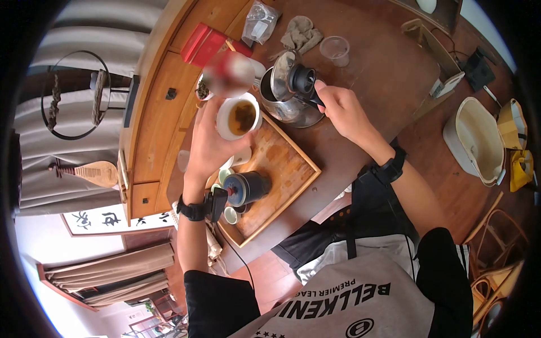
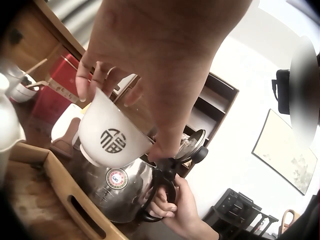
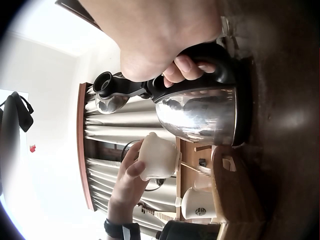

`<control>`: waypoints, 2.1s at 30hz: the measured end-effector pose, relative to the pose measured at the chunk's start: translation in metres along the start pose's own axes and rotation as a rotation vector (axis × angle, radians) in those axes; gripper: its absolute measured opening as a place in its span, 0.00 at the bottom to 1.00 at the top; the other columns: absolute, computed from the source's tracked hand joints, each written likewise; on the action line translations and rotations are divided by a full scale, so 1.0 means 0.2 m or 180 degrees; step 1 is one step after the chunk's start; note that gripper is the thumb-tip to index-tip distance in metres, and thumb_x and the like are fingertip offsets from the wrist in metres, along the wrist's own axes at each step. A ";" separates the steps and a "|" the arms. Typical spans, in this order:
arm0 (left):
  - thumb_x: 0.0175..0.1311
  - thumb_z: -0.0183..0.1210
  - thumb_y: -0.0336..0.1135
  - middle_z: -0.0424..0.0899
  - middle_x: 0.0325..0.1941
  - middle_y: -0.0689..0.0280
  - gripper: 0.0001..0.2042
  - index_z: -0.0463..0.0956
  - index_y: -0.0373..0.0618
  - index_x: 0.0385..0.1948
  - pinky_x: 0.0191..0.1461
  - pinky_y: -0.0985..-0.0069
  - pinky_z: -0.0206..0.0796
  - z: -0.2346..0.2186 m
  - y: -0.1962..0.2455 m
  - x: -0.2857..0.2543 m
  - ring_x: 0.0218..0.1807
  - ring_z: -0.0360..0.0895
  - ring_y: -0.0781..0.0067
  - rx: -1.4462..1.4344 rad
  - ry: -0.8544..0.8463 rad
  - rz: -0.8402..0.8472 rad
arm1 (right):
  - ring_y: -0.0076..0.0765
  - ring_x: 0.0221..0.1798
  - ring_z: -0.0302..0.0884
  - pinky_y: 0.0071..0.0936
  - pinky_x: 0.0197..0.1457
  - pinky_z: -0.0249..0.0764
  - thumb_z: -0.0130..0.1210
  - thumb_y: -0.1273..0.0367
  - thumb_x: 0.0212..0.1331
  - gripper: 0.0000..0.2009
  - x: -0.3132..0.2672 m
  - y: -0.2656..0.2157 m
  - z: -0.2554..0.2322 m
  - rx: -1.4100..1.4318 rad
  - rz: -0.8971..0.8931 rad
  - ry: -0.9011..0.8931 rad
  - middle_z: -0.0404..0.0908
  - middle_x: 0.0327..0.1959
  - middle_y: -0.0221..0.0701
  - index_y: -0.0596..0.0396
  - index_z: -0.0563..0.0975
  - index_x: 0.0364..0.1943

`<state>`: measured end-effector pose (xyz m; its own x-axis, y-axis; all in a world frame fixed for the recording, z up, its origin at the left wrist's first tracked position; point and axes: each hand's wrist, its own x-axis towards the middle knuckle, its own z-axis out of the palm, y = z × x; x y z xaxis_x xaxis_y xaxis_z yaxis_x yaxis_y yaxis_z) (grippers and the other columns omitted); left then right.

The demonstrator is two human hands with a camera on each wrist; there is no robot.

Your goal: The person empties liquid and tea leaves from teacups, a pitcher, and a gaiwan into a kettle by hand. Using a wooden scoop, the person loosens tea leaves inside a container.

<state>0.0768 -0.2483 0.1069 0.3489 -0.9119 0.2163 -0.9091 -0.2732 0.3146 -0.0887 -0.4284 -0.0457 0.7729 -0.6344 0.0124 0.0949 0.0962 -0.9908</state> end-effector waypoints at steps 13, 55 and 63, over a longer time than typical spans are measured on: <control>0.40 0.73 0.40 0.80 0.51 0.57 0.34 0.71 0.43 0.55 0.62 0.60 0.63 0.04 0.01 0.14 0.55 0.72 0.53 0.0389 0.0066 0.0198 | 0.20 0.22 0.61 0.25 0.26 0.58 0.45 0.51 0.71 0.29 0.01 -0.02 0.00 -0.0079 0.0048 0.0115 0.67 0.16 0.25 0.63 0.72 0.19; 0.39 0.74 0.38 0.79 0.52 0.54 0.38 0.69 0.38 0.57 0.59 0.61 0.67 0.06 0.04 0.19 0.54 0.76 0.53 0.0297 0.0069 0.0105 | 0.19 0.22 0.59 0.25 0.26 0.59 0.45 0.52 0.72 0.29 0.01 -0.01 0.00 -0.0024 -0.0076 0.0109 0.65 0.16 0.25 0.63 0.71 0.19; 0.41 0.73 0.39 0.75 0.51 0.52 0.38 0.67 0.39 0.58 0.52 0.60 0.73 0.06 0.07 0.19 0.50 0.78 0.51 0.0057 0.0007 0.0038 | 0.18 0.22 0.59 0.24 0.26 0.59 0.45 0.52 0.72 0.28 0.00 -0.02 0.00 -0.0056 -0.0063 0.0101 0.65 0.16 0.25 0.63 0.71 0.19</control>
<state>0.0753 -0.2902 0.1085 0.3385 -0.9144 0.2221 -0.9171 -0.2678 0.2954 -0.0882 -0.4288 -0.0421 0.7508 -0.6600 0.0280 0.0985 0.0701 -0.9927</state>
